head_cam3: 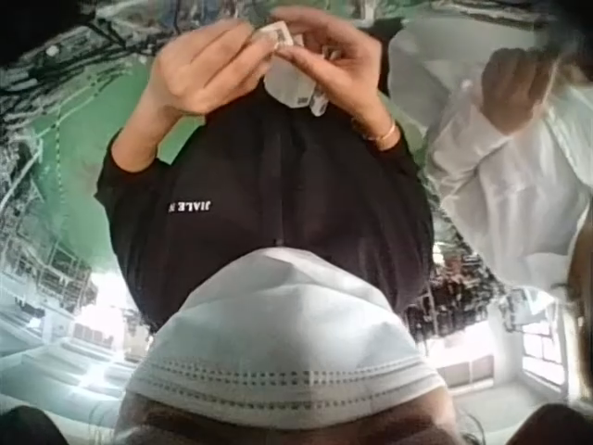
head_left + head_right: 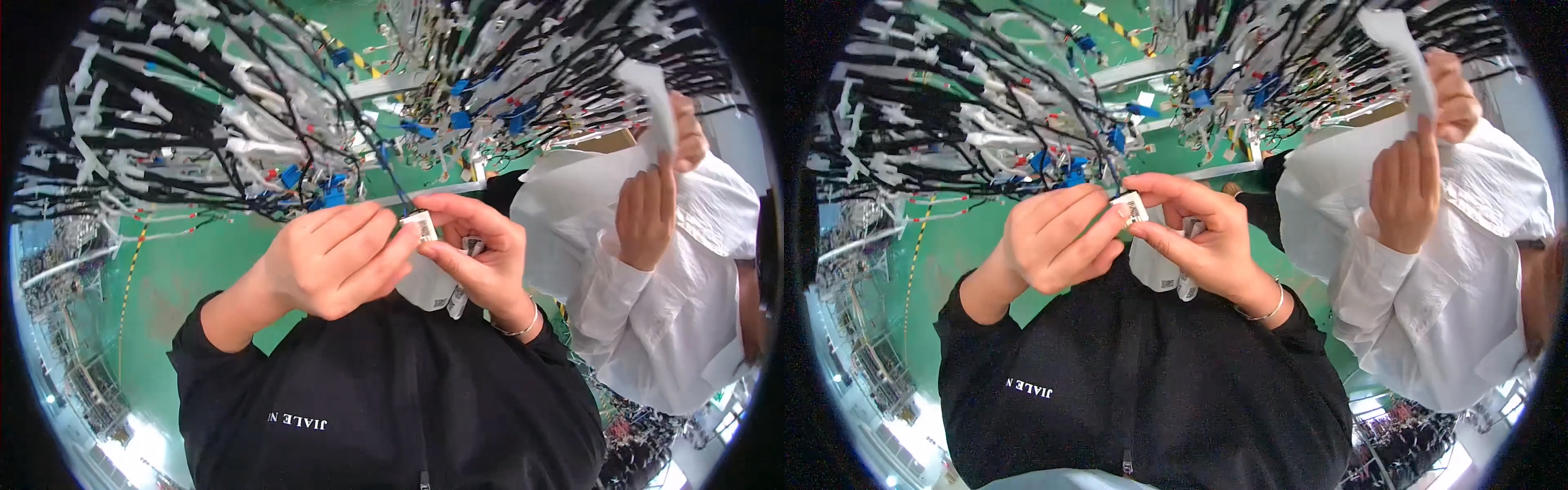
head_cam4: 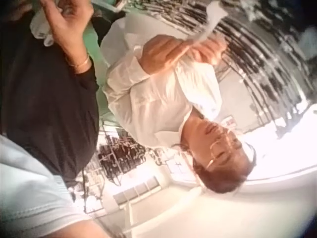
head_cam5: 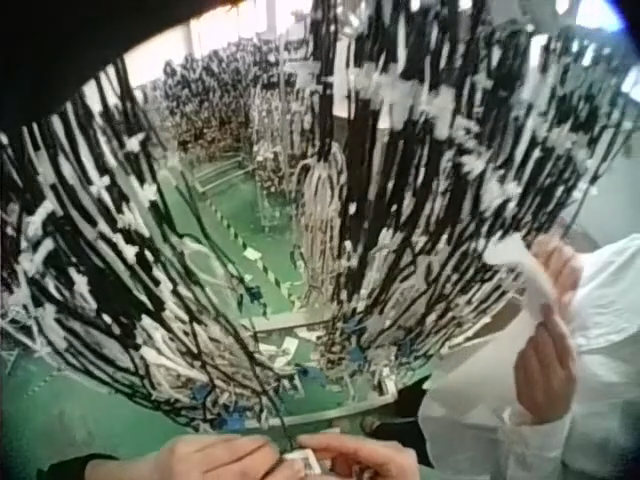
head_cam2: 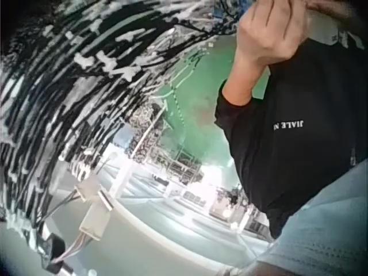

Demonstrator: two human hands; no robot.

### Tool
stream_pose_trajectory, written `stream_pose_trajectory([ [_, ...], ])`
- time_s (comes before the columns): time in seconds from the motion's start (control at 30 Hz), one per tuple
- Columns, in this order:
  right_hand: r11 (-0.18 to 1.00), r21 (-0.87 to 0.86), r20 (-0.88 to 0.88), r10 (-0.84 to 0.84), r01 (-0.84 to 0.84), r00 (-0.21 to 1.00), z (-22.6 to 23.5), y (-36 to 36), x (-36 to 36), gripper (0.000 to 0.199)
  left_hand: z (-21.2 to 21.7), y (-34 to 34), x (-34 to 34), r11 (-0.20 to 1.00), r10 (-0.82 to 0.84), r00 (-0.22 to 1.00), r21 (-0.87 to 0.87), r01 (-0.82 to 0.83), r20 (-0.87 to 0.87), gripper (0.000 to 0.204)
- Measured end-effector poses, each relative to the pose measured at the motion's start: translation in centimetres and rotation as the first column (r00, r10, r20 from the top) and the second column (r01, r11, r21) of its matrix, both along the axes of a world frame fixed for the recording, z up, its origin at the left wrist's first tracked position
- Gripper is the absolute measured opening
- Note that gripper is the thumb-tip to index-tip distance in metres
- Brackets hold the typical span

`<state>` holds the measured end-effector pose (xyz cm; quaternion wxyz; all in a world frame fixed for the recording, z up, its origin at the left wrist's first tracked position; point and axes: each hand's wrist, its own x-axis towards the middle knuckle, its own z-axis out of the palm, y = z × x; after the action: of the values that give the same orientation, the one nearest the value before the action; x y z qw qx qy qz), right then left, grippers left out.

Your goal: Applying labels to electrical cables on a rack.

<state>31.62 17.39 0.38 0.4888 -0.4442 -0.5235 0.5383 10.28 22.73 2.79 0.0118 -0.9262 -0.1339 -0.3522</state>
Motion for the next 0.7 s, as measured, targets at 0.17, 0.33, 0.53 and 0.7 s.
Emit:
stream_pose_trajectory([
  [0.17,1.000,-0.001,-0.103,0.030,-0.030,0.994,-0.1,0.6,-0.8,0.036,-0.2,-0.1,-0.3,0.999,0.028,0.997,-0.032,-0.031,-0.069,0.026],
  [0.33,0.999,-0.034,-0.320,0.014,-0.027,0.947,-0.6,1.0,-1.8,0.020,-1.2,-0.9,-0.4,0.997,-0.028,0.998,-0.068,0.024,-0.056,0.035],
  [0.53,0.991,0.086,-0.091,-0.093,0.101,0.991,-2.0,0.0,-1.9,0.018,-4.2,-3.8,0.3,0.374,0.497,0.843,-0.927,0.006,0.206,0.020],
  [0.7,0.996,0.019,-0.215,-0.075,0.081,0.974,-1.0,-0.5,-2.2,0.026,-3.3,-4.4,2.3,-0.030,0.576,0.797,-0.969,0.245,0.184,0.016],
])
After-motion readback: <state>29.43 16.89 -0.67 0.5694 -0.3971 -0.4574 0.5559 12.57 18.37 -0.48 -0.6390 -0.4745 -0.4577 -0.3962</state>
